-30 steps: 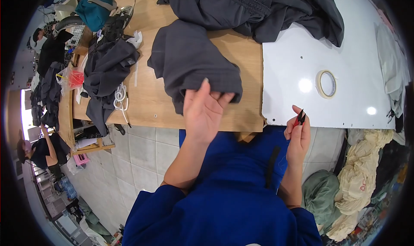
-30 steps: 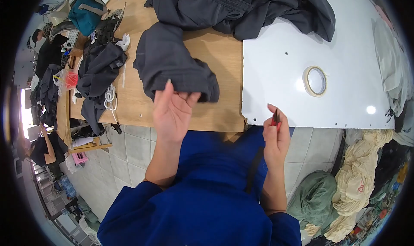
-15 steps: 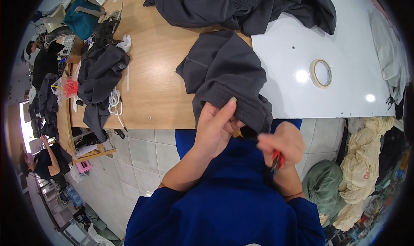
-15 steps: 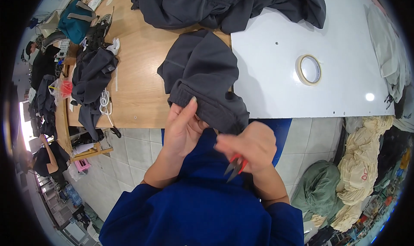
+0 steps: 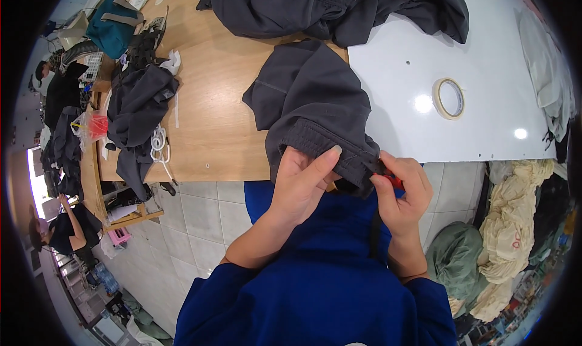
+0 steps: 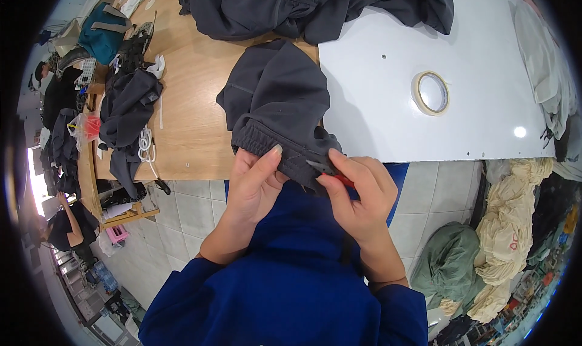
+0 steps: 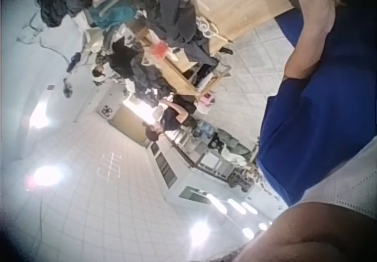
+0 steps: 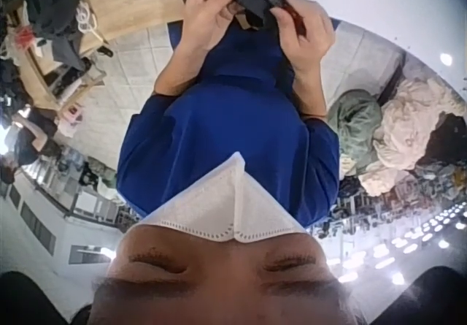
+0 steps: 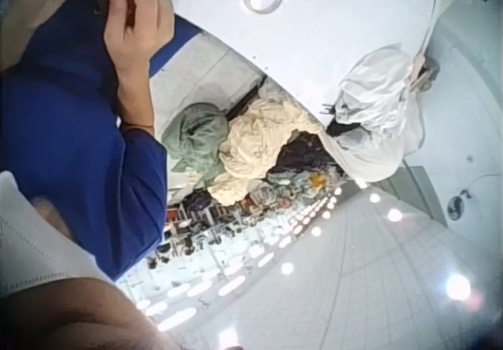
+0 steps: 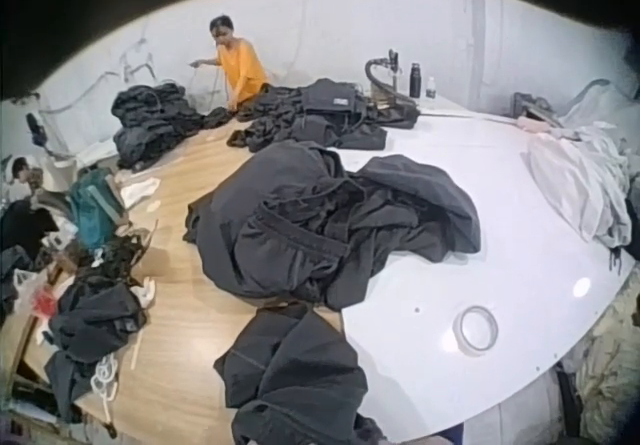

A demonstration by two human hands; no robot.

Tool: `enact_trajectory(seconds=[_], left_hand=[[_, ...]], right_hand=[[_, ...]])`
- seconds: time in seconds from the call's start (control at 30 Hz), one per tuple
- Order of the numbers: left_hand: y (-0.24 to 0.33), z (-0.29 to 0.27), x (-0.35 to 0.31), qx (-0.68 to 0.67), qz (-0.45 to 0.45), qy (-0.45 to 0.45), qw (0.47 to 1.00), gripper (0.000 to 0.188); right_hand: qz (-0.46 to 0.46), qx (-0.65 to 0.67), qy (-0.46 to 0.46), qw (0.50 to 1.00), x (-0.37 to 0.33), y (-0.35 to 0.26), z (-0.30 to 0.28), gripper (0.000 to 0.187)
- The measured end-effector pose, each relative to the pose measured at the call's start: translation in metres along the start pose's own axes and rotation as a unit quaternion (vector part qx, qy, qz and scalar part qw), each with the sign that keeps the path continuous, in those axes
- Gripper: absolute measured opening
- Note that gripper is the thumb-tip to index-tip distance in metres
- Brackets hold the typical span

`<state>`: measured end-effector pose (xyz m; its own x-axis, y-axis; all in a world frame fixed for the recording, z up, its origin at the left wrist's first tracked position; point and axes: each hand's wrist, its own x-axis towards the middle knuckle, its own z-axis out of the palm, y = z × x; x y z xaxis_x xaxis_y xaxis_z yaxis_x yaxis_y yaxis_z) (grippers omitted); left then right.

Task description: Trim loose threads and inspect seams on a pair of grey pants using thread snips.

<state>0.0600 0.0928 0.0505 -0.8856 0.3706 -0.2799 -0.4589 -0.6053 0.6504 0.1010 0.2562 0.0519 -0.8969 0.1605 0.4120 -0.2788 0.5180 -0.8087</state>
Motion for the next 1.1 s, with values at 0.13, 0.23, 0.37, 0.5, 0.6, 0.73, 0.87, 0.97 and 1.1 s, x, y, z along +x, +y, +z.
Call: enact_trajectory(seconds=[0.13,0.23,0.37,0.5,0.6,0.73,0.87,0.97,1.1], left_hand=[[-0.0002,0.0034,-0.0003,-0.002,0.003,-0.003,1.0,0.032],[-0.001,0.0035,-0.0007,-0.001,0.005,-0.008,1.0,0.032],[-0.0009,0.007,-0.0024,-0.007,-0.002,-0.01,1.0,0.032],[0.0013,0.0069,-0.003,-0.033,-0.014,-0.024,0.999,0.029],[0.0014,0.0048,-0.0026,-0.028,-0.019,-0.028,0.999,0.029],[0.0016,0.0048,-0.0025,-0.036,-0.021,-0.016,0.999,0.03],[0.0003,0.0037,-0.0017,0.005,0.004,-0.004,1.0,0.032],[-0.001,0.0033,-0.002,0.013,0.007,-0.008,1.0,0.032],[-0.0012,0.0045,-0.0024,0.029,0.006,-0.003,1.0,0.032]], right_hand=[[0.002,-0.028,0.029,0.999,0.0017,-0.0014,0.0017,0.032],[0.0,-0.042,0.036,0.998,0.0015,-0.0018,0.0025,0.033],[-0.015,-0.051,0.052,0.997,0.004,-0.0032,0.0034,0.034],[-0.038,-0.068,0.053,0.996,0.005,-0.0033,0.0029,0.032],[-0.049,-0.087,0.049,0.994,0.0025,-0.0015,0.0024,0.031],[-0.004,-0.03,0.061,0.998,-0.0016,-0.0011,0.0025,0.031],[-0.008,-0.051,0.055,0.997,-0.0015,-0.0013,0.0005,0.032],[-0.021,-0.056,0.052,0.997,-0.0001,-0.0003,0.0007,0.034],[-0.012,-0.05,0.047,0.998,-0.0005,0.0026,0.0007,0.036]])
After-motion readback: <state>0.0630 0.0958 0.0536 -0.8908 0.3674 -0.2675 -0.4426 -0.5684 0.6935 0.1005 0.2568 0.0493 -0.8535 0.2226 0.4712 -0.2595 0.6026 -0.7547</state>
